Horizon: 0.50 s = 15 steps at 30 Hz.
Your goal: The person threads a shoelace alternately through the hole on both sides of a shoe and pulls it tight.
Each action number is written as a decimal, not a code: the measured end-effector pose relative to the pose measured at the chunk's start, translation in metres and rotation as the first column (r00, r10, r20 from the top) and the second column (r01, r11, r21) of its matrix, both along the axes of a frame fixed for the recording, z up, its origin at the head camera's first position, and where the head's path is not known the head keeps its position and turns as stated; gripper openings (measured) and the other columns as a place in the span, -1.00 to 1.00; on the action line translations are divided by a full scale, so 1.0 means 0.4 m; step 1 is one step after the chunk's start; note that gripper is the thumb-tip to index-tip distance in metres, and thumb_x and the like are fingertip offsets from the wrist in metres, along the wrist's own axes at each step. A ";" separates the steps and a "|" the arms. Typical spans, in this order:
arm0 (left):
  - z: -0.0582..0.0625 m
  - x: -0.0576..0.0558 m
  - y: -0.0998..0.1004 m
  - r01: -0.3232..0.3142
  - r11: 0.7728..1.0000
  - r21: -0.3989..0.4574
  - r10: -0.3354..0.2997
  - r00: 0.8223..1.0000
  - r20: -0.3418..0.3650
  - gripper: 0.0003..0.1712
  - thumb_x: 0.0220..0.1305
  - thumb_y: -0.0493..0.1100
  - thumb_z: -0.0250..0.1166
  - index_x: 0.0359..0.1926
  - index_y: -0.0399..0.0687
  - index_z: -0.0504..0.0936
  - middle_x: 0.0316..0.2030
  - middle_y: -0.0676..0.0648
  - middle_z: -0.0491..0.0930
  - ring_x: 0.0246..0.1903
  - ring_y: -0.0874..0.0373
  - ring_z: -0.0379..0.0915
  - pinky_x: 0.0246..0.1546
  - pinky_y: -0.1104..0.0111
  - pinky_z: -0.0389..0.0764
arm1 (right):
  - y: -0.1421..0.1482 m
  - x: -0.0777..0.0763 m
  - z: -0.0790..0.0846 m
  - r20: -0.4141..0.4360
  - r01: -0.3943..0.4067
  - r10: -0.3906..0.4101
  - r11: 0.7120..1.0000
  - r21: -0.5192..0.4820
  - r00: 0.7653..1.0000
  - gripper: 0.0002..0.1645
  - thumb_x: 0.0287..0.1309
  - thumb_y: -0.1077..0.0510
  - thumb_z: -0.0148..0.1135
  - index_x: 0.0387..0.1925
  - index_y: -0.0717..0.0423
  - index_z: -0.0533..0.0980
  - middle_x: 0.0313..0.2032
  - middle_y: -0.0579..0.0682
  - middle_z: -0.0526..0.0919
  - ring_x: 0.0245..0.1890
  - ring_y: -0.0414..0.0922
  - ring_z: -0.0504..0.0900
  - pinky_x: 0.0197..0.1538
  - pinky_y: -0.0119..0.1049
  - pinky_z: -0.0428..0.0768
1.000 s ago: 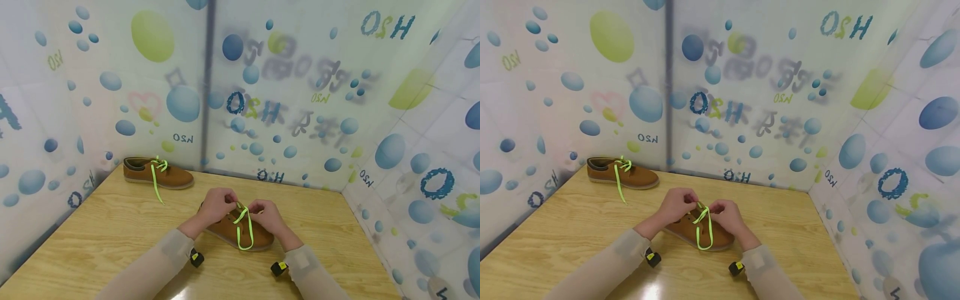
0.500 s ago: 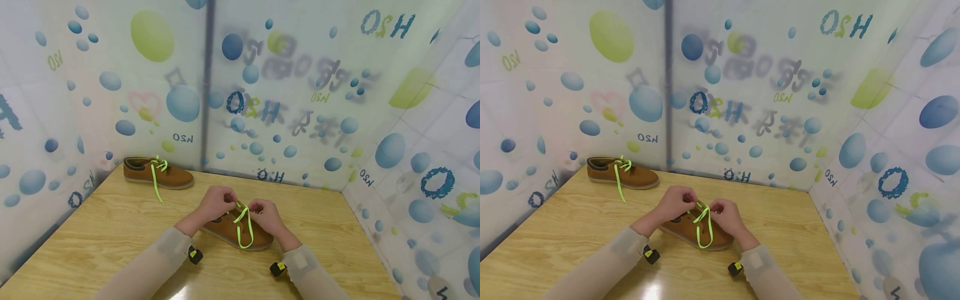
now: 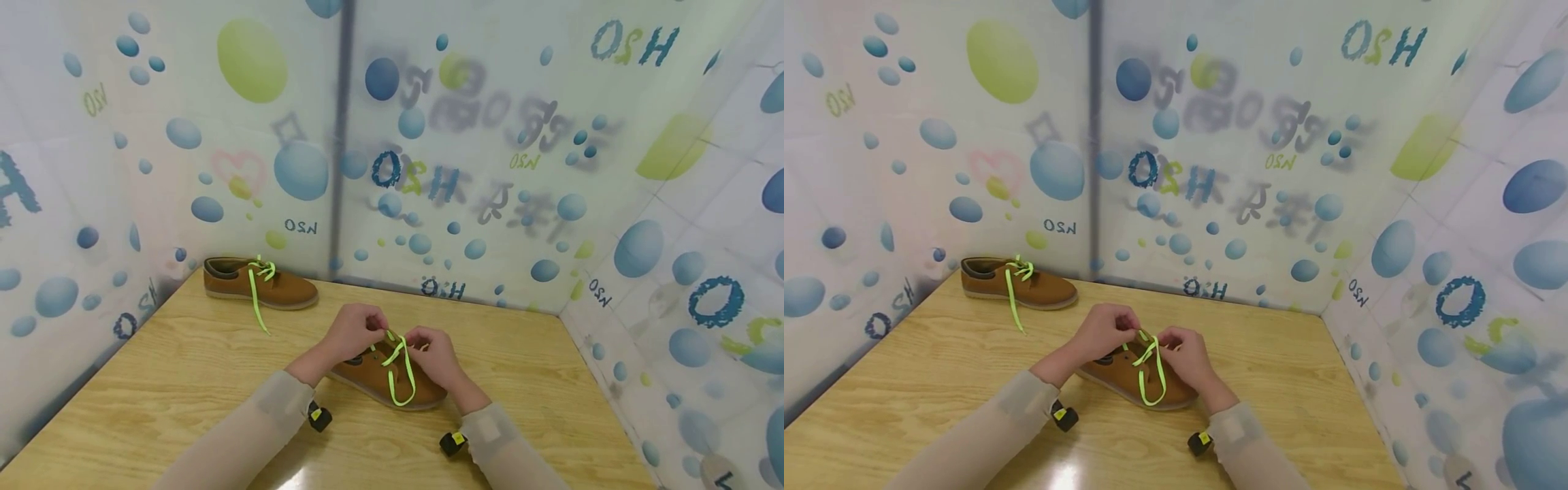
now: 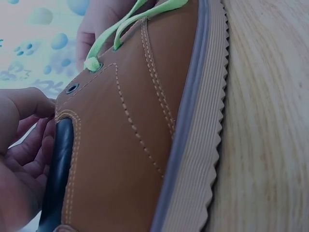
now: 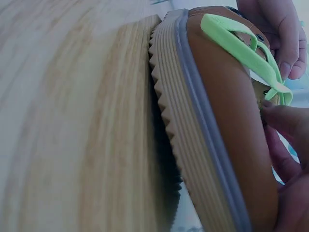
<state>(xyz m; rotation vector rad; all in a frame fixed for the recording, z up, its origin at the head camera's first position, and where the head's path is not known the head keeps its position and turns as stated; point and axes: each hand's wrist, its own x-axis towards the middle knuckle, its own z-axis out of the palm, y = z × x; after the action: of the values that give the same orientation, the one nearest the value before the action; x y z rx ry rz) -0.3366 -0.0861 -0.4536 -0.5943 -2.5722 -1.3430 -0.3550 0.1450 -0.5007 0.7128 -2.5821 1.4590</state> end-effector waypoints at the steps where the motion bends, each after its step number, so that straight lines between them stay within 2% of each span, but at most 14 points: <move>1: 0.002 -0.001 -0.002 -0.002 1.000 -0.003 0.002 1.000 0.002 -0.84 0.26 -0.34 0.42 -0.38 0.03 0.75 -0.44 0.09 0.72 -0.41 0.29 0.57 -0.32 0.40 0.62 | -0.002 0.001 0.000 -0.009 0.014 -0.014 1.000 -0.001 1.000 -0.95 0.24 0.29 0.48 -0.26 0.11 0.76 -0.34 -0.03 0.79 -0.37 -0.29 0.63 -0.23 -0.39 0.60; 7: 0.014 -0.013 -0.030 -0.045 0.999 -0.002 0.045 0.999 -0.007 -0.87 0.27 -0.31 0.42 -0.35 0.03 0.75 -0.39 0.06 0.73 -0.37 0.26 0.58 -0.26 0.35 0.64 | -0.007 0.007 0.004 -0.042 0.050 -0.050 0.999 0.005 0.998 -0.84 0.23 0.37 0.44 -0.30 0.04 0.76 -0.37 -0.05 0.78 -0.42 -0.30 0.60 -0.25 -0.40 0.59; 11: 0.020 -0.021 -0.051 -0.069 0.997 0.017 0.069 0.997 -0.017 -0.87 0.28 -0.32 0.43 -0.34 0.03 0.76 -0.38 0.06 0.74 -0.36 0.24 0.60 -0.26 0.33 0.66 | -0.008 0.008 0.004 -0.050 0.054 -0.053 0.998 0.016 0.997 -0.88 0.26 0.34 0.44 -0.30 0.07 0.76 -0.39 -0.04 0.76 -0.44 -0.31 0.58 -0.27 -0.41 0.58; 15: 0.026 -0.022 -0.061 -0.063 0.998 0.022 0.064 0.998 -0.015 -0.89 0.28 -0.30 0.42 -0.34 0.02 0.76 -0.38 0.04 0.75 -0.36 0.23 0.61 -0.26 0.34 0.66 | -0.008 0.009 0.004 -0.049 0.059 -0.058 0.998 0.018 0.997 -0.87 0.25 0.35 0.44 -0.30 0.08 0.76 -0.41 -0.04 0.75 -0.44 -0.30 0.56 -0.27 -0.41 0.56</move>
<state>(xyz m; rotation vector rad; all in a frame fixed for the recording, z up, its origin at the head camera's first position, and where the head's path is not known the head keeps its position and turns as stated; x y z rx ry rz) -0.3454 -0.1106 -0.4431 -0.5126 -2.5390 -1.3384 -0.3513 0.1417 -0.4991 0.6606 -2.5619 1.3846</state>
